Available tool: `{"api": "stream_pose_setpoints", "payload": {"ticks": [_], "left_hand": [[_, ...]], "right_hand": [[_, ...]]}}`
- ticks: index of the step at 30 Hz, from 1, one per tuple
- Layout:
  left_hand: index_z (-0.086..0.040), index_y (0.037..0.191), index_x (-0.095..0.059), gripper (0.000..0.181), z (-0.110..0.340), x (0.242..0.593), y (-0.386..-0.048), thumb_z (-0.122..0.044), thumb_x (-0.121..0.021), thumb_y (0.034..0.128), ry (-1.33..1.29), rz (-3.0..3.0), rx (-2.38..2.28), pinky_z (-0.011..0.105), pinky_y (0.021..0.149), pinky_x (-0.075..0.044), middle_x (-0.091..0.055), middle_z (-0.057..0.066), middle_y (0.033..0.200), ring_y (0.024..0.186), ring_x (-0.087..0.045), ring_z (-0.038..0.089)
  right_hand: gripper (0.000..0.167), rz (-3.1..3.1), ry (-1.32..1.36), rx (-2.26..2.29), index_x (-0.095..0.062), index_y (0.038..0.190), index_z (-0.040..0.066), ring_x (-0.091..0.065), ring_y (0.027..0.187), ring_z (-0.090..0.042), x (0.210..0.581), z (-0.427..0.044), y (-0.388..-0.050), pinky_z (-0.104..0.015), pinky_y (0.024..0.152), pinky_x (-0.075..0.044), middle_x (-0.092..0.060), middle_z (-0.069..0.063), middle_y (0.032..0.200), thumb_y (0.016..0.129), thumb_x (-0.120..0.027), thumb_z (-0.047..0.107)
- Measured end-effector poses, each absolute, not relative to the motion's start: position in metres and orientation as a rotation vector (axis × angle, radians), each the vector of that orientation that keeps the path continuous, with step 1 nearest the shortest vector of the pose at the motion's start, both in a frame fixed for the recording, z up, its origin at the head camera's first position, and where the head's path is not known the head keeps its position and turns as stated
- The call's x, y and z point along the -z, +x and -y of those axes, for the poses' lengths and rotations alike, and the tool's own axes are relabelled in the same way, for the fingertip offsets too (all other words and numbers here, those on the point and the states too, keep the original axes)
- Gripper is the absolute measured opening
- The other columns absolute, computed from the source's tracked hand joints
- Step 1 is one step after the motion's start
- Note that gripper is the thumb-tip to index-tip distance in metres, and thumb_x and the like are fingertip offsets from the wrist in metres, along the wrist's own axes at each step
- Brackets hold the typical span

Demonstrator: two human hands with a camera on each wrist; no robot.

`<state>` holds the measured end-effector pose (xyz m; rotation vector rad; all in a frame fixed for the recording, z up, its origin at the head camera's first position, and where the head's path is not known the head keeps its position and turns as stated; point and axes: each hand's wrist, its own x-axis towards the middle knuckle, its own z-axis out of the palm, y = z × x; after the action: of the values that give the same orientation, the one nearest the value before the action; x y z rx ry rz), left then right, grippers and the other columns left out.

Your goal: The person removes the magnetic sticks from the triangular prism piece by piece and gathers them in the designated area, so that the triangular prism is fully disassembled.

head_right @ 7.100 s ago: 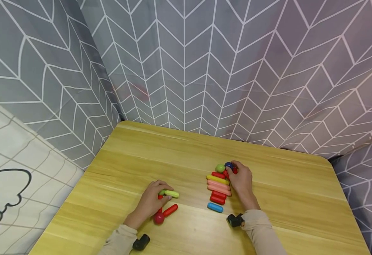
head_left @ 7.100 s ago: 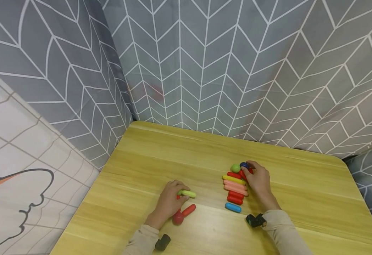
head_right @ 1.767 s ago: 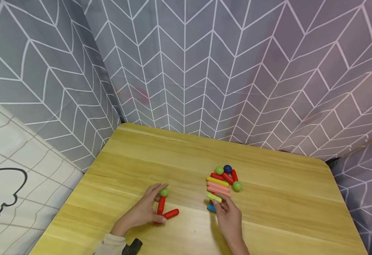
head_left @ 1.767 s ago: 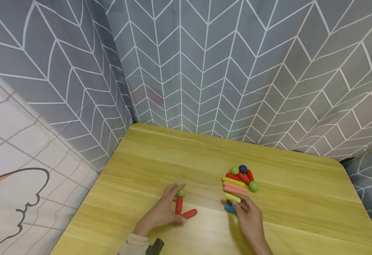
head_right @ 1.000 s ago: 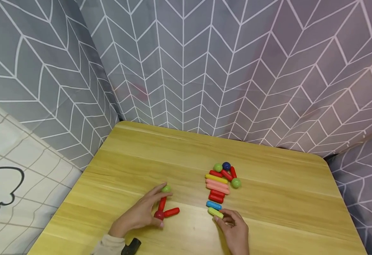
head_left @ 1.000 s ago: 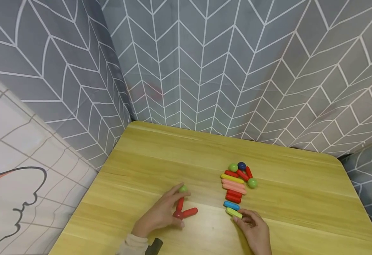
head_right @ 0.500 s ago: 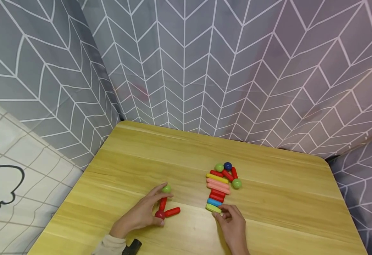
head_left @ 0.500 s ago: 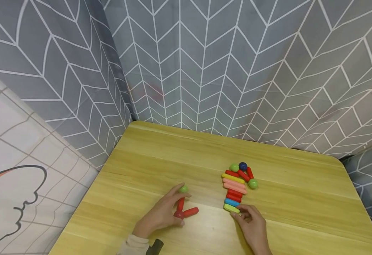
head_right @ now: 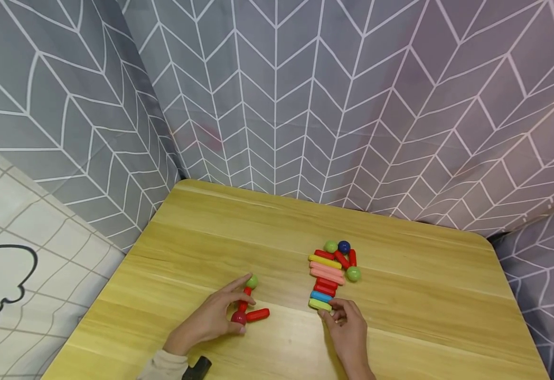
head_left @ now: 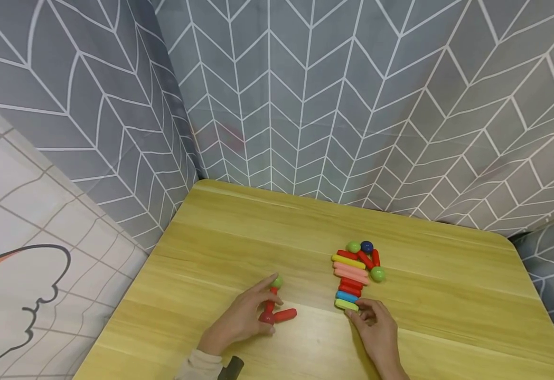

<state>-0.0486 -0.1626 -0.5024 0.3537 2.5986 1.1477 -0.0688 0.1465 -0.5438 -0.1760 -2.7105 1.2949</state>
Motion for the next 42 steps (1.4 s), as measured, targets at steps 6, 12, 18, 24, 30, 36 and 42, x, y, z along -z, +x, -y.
{"api": "stream_pose_setpoints", "payload": {"ticks": [6,12,18,24,30,36,42], "left_hand": [[-0.021,0.110,-0.072,0.040,0.162,0.503,-0.048,-0.014,-0.088,0.0742,0.339,-2.606,-1.169,0.060,0.112,-0.040,-0.027,0.001,0.167,0.148,-0.038,0.039],[-0.018,0.107,-0.072,0.037,0.160,0.506,-0.049,-0.014,-0.088,0.0737,0.329,-2.633,-1.212,0.064,0.114,-0.035,-0.027,0.006,0.167,0.148,-0.035,0.040],[-0.015,0.111,-0.072,0.040,0.160,0.506,-0.050,-0.016,-0.088,0.0739,0.282,-2.613,-1.250,0.065,0.113,-0.037,-0.025,0.007,0.167,0.147,-0.036,0.041],[-0.012,0.114,-0.071,0.045,0.160,0.508,-0.051,-0.018,-0.089,0.0732,0.268,-2.610,-1.252,0.061,0.109,-0.042,-0.022,0.011,0.167,0.137,-0.048,0.039],[-0.012,0.120,-0.070,0.051,0.160,0.509,-0.051,-0.019,-0.089,0.0731,0.274,-2.613,-1.221,0.061,0.109,-0.042,-0.020,0.012,0.168,0.140,-0.045,0.041],[-0.013,0.124,-0.069,0.056,0.161,0.507,-0.052,-0.015,-0.090,0.0715,0.284,-2.606,-1.193,0.066,0.111,-0.038,-0.019,0.010,0.168,0.145,-0.037,0.043],[-0.014,0.123,-0.069,0.055,0.161,0.508,-0.054,-0.013,-0.089,0.0714,0.279,-2.578,-1.194,0.064,0.111,-0.039,-0.019,0.007,0.168,0.143,-0.041,0.041]], "right_hand": [[0.023,2.663,-0.182,-1.272,-0.073,0.096,0.006,-0.051,0.068,0.002,0.541,-0.143,-0.067,-0.014,0.059,-0.046,-0.064,-0.005,0.084,0.077,-0.086,0.005],[0.023,2.572,-0.082,-1.349,-0.072,0.092,0.005,-0.050,0.067,-0.002,0.528,-0.124,-0.063,-0.015,0.057,-0.044,-0.059,-0.004,0.081,0.074,-0.086,0.000],[0.020,2.589,0.111,-1.511,-0.073,0.092,0.008,-0.052,0.069,0.000,0.521,-0.097,-0.062,-0.018,0.058,-0.048,-0.061,0.001,0.080,0.076,-0.085,0.004],[0.021,2.620,0.281,-1.575,-0.073,0.093,0.011,-0.058,0.074,-0.001,0.521,-0.077,-0.064,-0.020,0.065,-0.054,-0.065,0.005,0.083,0.077,-0.084,0.004],[0.027,2.699,0.430,-1.601,-0.074,0.098,0.013,-0.068,0.089,-0.013,0.522,-0.066,-0.070,-0.027,0.082,-0.058,-0.072,0.003,0.094,0.075,-0.086,0.006],[0.031,2.763,0.603,-1.569,-0.073,0.104,0.015,-0.069,0.097,-0.012,0.524,-0.058,-0.077,-0.029,0.090,-0.057,-0.071,0.011,0.103,0.076,-0.087,0.012],[0.030,2.777,0.831,-1.490,-0.073,0.102,0.014,-0.066,0.096,-0.010,0.528,-0.052,-0.081,-0.027,0.088,-0.056,-0.069,0.009,0.102,0.076,-0.088,0.013]]}}
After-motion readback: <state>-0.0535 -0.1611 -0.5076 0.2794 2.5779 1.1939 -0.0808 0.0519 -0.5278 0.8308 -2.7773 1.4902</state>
